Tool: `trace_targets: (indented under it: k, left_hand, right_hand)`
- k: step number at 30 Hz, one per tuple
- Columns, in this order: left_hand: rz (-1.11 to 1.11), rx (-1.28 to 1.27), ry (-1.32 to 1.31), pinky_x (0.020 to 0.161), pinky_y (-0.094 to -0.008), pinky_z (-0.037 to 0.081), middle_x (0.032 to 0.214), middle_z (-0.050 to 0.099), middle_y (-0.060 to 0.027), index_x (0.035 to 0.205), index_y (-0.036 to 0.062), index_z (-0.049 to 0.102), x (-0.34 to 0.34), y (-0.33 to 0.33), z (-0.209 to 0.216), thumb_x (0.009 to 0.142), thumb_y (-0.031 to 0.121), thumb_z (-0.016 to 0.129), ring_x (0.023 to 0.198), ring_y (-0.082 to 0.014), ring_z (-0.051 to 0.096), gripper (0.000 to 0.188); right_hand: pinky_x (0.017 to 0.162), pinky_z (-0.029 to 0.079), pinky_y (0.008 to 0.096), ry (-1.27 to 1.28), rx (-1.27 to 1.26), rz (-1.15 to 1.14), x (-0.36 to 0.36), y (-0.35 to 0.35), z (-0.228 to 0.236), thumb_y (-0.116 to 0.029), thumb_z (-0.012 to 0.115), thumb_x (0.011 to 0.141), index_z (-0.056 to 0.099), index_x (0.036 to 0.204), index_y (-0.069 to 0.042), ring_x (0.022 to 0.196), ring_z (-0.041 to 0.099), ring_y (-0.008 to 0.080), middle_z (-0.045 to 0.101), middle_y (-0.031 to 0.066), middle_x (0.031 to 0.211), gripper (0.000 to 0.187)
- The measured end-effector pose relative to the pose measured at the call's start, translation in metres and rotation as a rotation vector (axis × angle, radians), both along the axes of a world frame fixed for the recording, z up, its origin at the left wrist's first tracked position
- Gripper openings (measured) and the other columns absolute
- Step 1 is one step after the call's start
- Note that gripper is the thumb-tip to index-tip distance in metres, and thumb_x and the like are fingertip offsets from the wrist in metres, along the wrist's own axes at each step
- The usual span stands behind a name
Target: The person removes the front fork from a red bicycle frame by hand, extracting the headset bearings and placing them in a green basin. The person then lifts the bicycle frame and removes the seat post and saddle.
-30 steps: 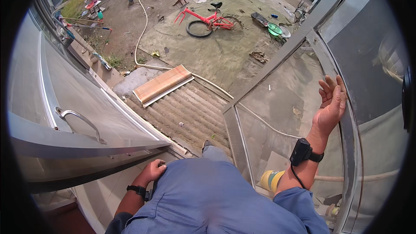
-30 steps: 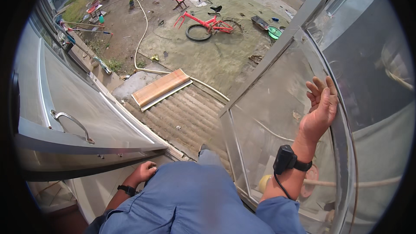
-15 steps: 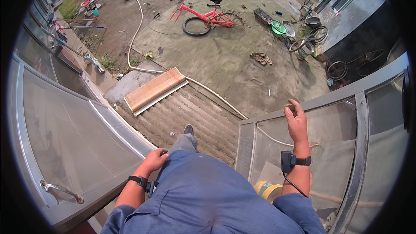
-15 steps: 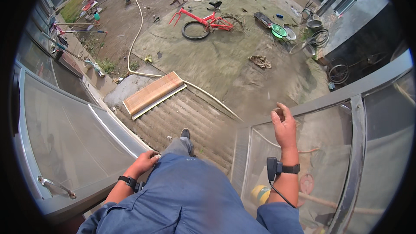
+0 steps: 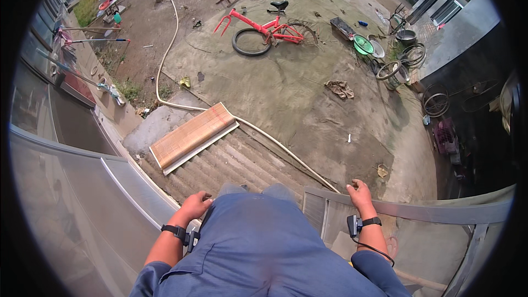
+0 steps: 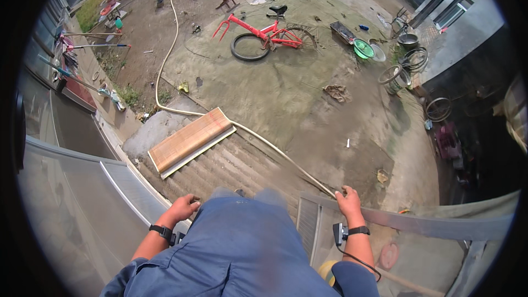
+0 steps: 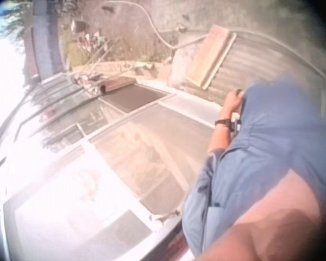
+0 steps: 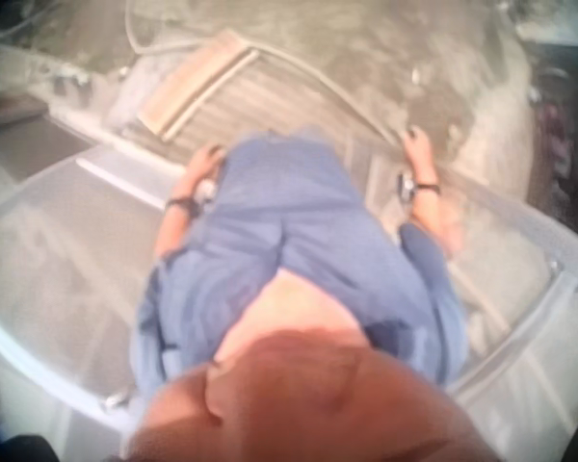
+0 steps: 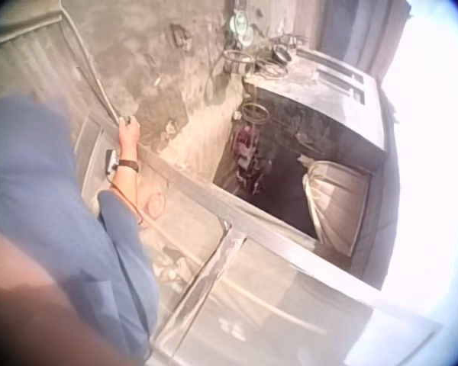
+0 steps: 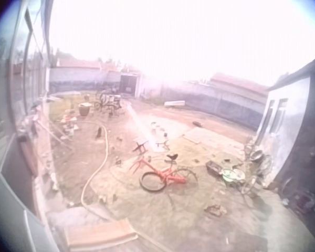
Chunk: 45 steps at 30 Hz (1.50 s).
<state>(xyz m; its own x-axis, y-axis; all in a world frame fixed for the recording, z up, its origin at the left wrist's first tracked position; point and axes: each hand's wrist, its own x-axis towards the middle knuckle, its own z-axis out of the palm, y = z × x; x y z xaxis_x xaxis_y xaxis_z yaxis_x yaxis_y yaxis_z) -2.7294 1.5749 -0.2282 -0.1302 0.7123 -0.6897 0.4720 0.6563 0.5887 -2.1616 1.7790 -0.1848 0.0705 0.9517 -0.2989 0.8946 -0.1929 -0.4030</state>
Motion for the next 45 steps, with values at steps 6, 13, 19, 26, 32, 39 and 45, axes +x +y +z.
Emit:
trace_targets:
  k: [6,13,19,26,32,39,45]
  left_hand:
    - [0.093,-0.01,-0.029,0.097,-0.0412,0.05,0.117,0.068,-0.0248,0.124,0.0003,0.064,-0.008,0.084,-0.031,0.094,0.034,0.062,0.112,-0.0373,0.065,0.046]
    - [0.072,0.042,-0.015,0.092,-0.0397,0.052,0.111,0.07,-0.0233,0.122,-0.0021,0.064,-0.008,0.192,-0.055,0.095,0.03,0.061,0.103,-0.0325,0.069,0.043]
    - [0.04,-0.087,-0.012,0.079,-0.0344,0.056,0.107,0.071,-0.0157,0.128,-0.0026,0.06,-0.046,0.274,-0.063,0.096,0.025,0.059,0.091,-0.021,0.07,0.042]
    - [0.207,0.003,-0.096,0.081,-0.0362,0.055,0.098,0.073,-0.0174,0.122,-0.0025,0.064,-0.104,0.382,-0.126,0.095,0.026,0.06,0.088,-0.0242,0.071,0.04]
    - [0.252,-0.037,-0.036,0.078,-0.0346,0.056,0.097,0.073,-0.0173,0.121,-0.004,0.064,-0.171,0.468,-0.133,0.094,0.024,0.062,0.084,-0.0213,0.071,0.039]
    - [0.598,-0.011,-0.131,0.071,-0.0319,0.056,0.107,0.07,-0.0159,0.127,-0.0046,0.059,-0.239,0.573,-0.165,0.096,0.018,0.059,0.087,-0.02,0.07,0.038]
    - [0.744,-0.095,-0.12,0.07,-0.0313,0.056,0.11,0.069,-0.0154,0.127,-0.0038,0.059,-0.287,0.657,-0.18,0.098,0.017,0.058,0.087,-0.0196,0.07,0.035]
  right_hand:
    - [0.086,0.053,0.0368,0.241,-0.315,-0.244,-0.014,0.014,-0.072,-0.033,0.07,0.088,0.064,0.124,0.003,0.095,0.069,0.0268,0.071,0.0188,0.111,0.052]
    - [0.077,0.052,0.0317,0.527,-0.648,-0.513,-0.021,0.01,-0.115,-0.029,0.071,0.092,0.058,0.129,0.007,0.085,0.065,0.0181,0.068,0.014,0.11,0.053]
    - [0.068,0.053,0.035,0.414,-0.754,-0.517,-0.003,0.021,-0.137,-0.03,0.071,0.091,0.062,0.121,0.008,0.079,0.065,0.0217,0.068,0.0136,0.101,0.05]
    - [0.061,0.057,0.0413,0.303,-0.88,-0.615,-0.05,0.153,-0.166,-0.024,0.065,0.094,0.059,0.122,0.006,0.074,0.067,0.0294,0.065,0.0196,0.104,0.041]
    - [0.07,0.052,0.0463,0.399,-0.836,-0.661,-0.148,0.339,-0.192,-0.031,0.06,0.096,0.057,0.125,-0.003,0.08,0.069,0.0275,0.066,0.0165,0.109,0.041]
    - [0.072,0.05,0.0453,0.338,-0.895,-0.444,-0.262,0.57,-0.225,-0.035,0.06,0.096,0.057,0.124,-0.01,0.087,0.067,0.0256,0.067,0.0089,0.104,0.037]
    - [0.062,0.044,0.0332,0.404,-0.832,-0.312,-0.369,0.785,-0.264,-0.034,0.062,0.095,0.06,0.115,-0.009,0.077,0.062,0.0154,0.064,0.0012,0.091,0.032]
